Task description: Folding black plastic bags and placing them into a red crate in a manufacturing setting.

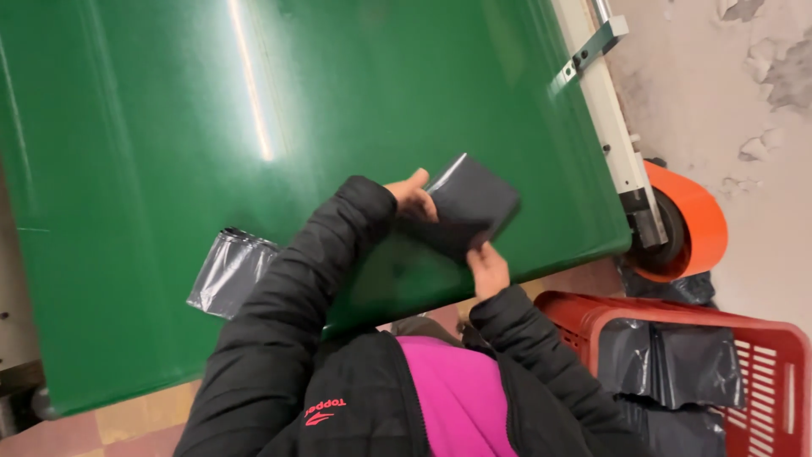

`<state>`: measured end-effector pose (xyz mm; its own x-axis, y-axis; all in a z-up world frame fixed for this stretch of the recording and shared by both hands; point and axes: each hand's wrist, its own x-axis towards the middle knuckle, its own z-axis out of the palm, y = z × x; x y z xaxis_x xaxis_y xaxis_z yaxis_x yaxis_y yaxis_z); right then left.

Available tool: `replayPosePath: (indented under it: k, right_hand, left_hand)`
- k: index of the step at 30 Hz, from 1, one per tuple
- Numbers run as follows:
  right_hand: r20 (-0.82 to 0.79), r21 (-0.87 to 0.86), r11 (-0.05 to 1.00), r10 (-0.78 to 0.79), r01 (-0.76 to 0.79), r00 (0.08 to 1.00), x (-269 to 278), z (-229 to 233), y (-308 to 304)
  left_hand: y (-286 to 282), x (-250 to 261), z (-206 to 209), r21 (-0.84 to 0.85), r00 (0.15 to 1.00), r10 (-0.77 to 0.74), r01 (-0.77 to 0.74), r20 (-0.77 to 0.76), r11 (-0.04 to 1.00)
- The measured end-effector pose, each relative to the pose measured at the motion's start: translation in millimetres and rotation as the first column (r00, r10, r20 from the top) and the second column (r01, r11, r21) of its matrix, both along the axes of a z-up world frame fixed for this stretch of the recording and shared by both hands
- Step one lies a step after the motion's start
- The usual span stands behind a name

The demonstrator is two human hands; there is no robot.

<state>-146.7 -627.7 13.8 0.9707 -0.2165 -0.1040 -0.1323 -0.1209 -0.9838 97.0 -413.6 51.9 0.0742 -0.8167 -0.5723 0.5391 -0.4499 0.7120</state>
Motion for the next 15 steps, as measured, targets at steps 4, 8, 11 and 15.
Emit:
replayPosePath:
  k: [4,8,11,15]
  right_hand:
    - [-0.29,0.424,0.876,-0.111,0.232,0.951,37,53,-15]
    - [-0.4,0.675,0.676,-0.002,0.296,0.917,53,69,-27]
    - [-0.372,0.687,0.67,-0.007,0.281,0.928,49,46,-42]
    - [0.378,0.878,0.285,0.081,-0.385,0.922,15,-141,-147]
  left_hand:
    - [-1,-12,24,0.089,0.818,0.17,-0.26,0.55,0.961]
    - [-21,-47,61,-0.076,0.125,0.128,-0.355,0.984,0.932]
    - [-43,-56,87,-0.109,-0.036,0.107,-0.543,0.994,0.832]
    - [-34,-76,120,-0.132,-0.061,0.118,-0.535,0.991,0.835]
